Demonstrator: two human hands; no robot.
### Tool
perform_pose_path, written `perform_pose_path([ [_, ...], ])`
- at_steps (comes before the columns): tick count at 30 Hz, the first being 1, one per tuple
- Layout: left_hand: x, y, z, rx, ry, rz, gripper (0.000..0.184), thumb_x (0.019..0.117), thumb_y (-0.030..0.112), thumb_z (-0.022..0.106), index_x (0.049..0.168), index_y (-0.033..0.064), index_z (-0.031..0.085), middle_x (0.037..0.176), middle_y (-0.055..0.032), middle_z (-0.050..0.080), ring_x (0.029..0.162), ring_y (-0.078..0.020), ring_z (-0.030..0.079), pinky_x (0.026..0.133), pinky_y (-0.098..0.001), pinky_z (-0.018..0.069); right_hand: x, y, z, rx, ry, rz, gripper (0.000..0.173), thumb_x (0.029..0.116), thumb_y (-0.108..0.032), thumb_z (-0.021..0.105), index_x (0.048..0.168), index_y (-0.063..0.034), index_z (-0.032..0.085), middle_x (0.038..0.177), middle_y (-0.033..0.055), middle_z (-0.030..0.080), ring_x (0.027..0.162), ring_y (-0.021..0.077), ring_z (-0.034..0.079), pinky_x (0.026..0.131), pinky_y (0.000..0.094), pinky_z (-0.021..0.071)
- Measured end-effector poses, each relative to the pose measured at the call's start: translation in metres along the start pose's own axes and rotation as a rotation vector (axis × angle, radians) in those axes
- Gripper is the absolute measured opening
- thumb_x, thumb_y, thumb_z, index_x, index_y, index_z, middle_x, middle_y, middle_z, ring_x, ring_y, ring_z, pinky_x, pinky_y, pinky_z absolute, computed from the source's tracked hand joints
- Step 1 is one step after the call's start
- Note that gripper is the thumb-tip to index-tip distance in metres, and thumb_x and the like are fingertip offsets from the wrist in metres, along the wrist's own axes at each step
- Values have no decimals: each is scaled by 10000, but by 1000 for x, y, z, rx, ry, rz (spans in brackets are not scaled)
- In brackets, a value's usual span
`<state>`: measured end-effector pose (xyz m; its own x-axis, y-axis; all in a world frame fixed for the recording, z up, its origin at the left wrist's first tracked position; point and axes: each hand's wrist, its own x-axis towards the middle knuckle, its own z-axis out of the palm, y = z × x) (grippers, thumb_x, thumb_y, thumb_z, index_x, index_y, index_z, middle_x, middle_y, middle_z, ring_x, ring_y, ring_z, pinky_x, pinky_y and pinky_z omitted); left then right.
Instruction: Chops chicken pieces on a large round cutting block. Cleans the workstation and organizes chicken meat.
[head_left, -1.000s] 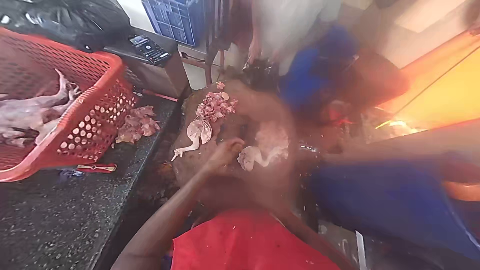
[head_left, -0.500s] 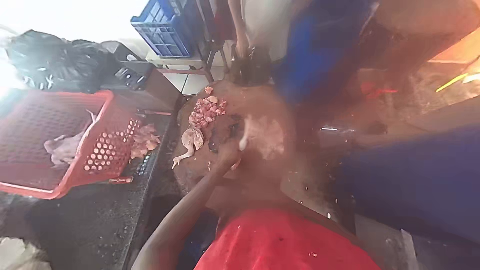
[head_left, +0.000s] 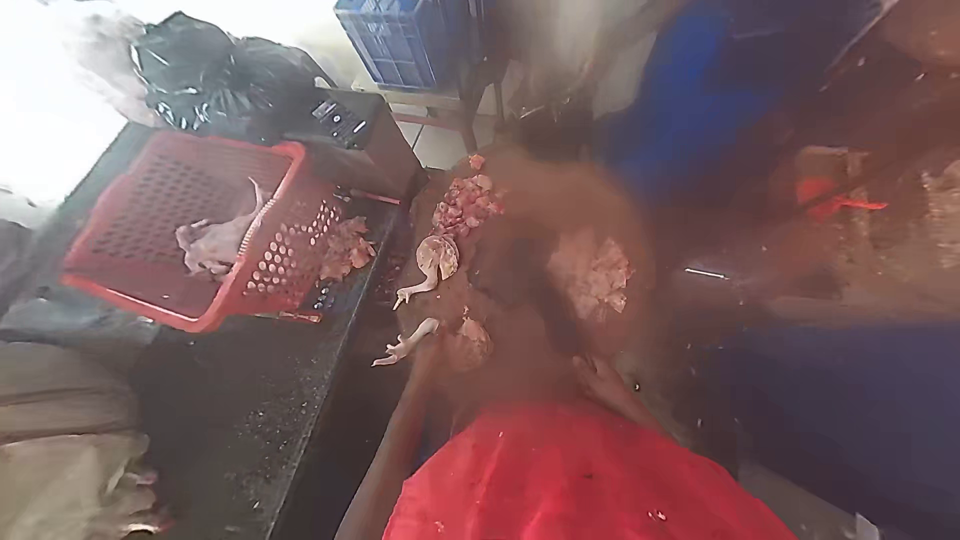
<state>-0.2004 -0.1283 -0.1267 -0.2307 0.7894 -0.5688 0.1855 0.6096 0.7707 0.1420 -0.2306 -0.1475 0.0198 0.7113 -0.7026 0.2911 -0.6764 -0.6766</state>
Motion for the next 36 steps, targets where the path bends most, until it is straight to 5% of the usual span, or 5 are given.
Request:
perform_pose_path([
  [14,0,29,68,-6,-289,212,548,1114,378,386,1453,-42,484,1434,-226,551,1337,-267,528,1138,-457,418,-87,-185,42,154,253,-1285,683,985,-764,245,1055,-188,605,821,-98,584,786,-40,582,713,186,512],
  [21,-8,37,42,208,-168,173,516,1122,367,374,1334,-46,600,1282,-240,638,1202,-316,612,1060,-512,461,-5,-68,74,-506,-6,-174,550,1120,-414,327,1309,28,594,1128,244,676,1063,363,673,962,550,516],
  [25,-15,64,-11,11,-48,242,465,1109,367,418,1183,-38,636,994,-138,669,888,-178,653,840,-402,559,-13,-70,73,-488,-32,-131,550,1120,-410,344,1375,32,547,1174,268,666,1093,391,666,988,568,505],
  [33,62,119,11,-99,-238,309,519,1085,485,428,1387,86,568,1284,-155,640,1136,-270,635,963,-516,532,-20,-35,47,-209,-67,-203,542,1116,-411,297,1223,28,597,850,106,594,723,198,582,711,415,536],
  [36,77,84,42,377,-282,535,462,1073,322,506,1399,-3,558,1314,-243,630,1203,-348,625,1047,-539,491,-40,-21,33,-388,101,-139,518,1111,-362,357,1313,46,604,1097,222,692,1018,314,677,943,498,543],
])
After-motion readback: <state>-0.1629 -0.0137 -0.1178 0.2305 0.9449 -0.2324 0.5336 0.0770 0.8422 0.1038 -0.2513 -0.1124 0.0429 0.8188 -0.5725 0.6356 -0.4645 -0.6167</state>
